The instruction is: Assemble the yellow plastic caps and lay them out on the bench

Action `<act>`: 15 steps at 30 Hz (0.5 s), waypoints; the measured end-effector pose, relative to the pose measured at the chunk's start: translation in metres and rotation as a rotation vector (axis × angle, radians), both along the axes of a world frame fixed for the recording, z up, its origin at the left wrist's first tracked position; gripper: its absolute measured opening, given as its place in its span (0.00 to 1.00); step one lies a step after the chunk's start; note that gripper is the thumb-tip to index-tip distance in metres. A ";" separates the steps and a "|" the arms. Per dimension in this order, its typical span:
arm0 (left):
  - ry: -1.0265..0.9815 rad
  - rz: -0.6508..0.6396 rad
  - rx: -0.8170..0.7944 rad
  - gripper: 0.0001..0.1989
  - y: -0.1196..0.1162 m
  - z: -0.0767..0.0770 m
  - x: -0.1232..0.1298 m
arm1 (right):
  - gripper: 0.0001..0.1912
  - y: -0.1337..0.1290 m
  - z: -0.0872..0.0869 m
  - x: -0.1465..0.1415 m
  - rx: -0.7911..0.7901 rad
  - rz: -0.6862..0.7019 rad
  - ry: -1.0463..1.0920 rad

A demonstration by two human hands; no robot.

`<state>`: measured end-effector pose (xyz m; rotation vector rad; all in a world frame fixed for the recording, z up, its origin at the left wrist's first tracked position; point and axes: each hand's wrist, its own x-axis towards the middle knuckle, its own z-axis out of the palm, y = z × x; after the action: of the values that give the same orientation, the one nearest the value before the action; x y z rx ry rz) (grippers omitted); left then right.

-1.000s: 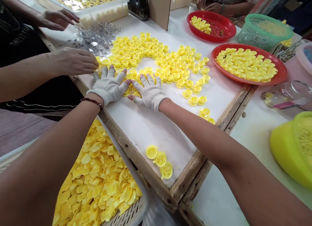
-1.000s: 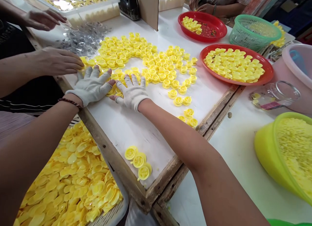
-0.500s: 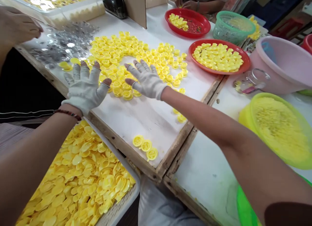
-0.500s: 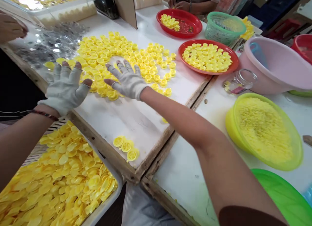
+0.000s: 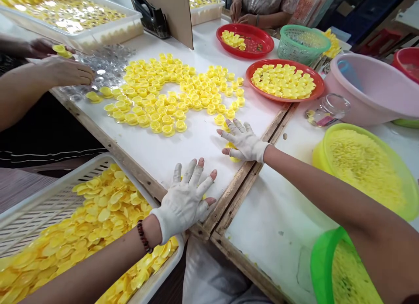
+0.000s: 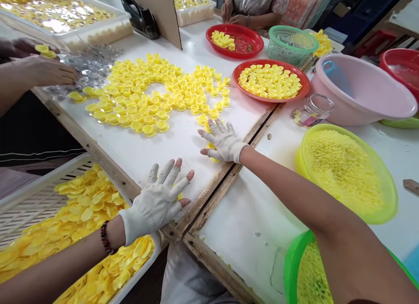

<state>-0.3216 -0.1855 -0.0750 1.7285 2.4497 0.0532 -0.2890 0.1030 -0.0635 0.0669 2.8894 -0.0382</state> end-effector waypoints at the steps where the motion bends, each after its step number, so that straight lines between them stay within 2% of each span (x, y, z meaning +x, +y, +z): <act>1: 0.008 0.003 0.001 0.35 0.003 0.000 -0.006 | 0.42 -0.002 0.000 -0.003 -0.005 -0.020 0.002; 9: 0.040 0.114 0.076 0.42 0.058 -0.002 -0.069 | 0.40 -0.019 -0.014 -0.036 -0.015 -0.183 0.169; 15: -0.066 0.165 0.087 0.47 0.093 0.007 -0.107 | 0.40 -0.026 -0.012 -0.061 -0.008 -0.277 0.143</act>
<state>-0.4291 -0.0929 -0.0683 1.5264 2.5704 0.2345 -0.3500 0.0771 -0.0755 0.4815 2.9983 -0.1091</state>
